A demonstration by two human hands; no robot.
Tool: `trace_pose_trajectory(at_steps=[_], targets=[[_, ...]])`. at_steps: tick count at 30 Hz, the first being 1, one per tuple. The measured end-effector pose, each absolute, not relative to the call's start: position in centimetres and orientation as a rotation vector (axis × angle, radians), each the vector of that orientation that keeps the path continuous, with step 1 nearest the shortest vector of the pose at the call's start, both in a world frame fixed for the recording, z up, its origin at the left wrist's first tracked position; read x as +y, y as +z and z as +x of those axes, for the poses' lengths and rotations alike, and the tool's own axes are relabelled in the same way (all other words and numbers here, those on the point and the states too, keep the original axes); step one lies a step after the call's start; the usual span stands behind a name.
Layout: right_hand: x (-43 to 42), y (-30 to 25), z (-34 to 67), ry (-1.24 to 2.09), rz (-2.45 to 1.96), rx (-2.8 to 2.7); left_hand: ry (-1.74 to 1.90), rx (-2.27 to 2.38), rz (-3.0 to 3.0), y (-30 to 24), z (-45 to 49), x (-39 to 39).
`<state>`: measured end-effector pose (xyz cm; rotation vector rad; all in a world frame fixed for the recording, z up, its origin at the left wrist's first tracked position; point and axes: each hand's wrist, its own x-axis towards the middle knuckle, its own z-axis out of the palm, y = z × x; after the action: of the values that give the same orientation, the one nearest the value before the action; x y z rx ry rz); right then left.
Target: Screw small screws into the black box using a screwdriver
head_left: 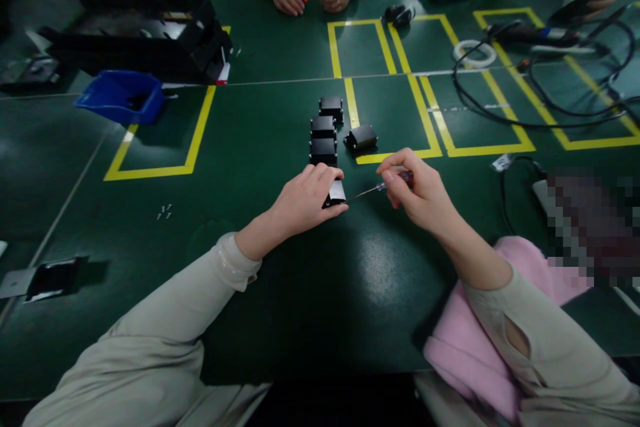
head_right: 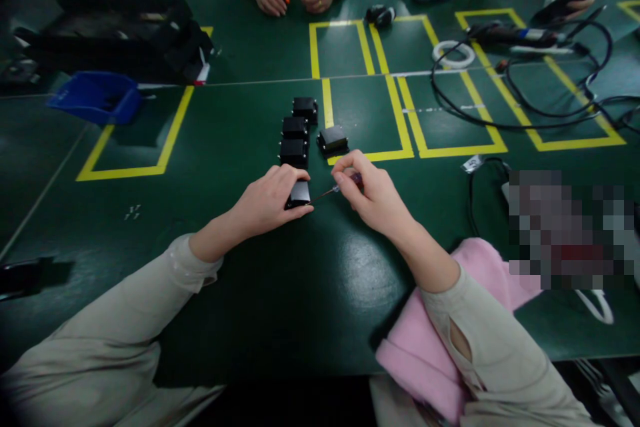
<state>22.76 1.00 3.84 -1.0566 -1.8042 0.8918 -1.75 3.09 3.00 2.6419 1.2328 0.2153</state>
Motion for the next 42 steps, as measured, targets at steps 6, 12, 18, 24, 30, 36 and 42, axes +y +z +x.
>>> trace_pose_trajectory(at_steps=[6,12,18,24,30,36,42], targets=[[1.04,4.35,22.62,0.870,-1.086,-1.839,0.203,1.234,2.650,2.96,-1.74,3.09],[0.98,4.57,22.68,0.864,-1.112,-1.848,0.213,1.241,2.653,2.91,-1.75,3.04],[1.13,4.58,22.60,0.821,-1.125,-1.864,0.204,1.236,2.650,2.99,-1.76,3.10],[1.10,3.83,22.61,0.867,-1.092,-1.807,0.204,1.234,2.661,2.93,-1.74,3.13],[0.92,4.07,22.63,0.819,-1.078,-1.842,0.214,1.227,2.661,2.89,-1.72,3.15],[0.92,3.92,22.79,0.842,-1.059,-1.832,0.217,1.233,2.659,2.86,-1.78,3.12],[1.02,4.13,22.84,0.837,-1.073,-1.851,0.223,1.235,2.653,2.90,-1.78,3.11]])
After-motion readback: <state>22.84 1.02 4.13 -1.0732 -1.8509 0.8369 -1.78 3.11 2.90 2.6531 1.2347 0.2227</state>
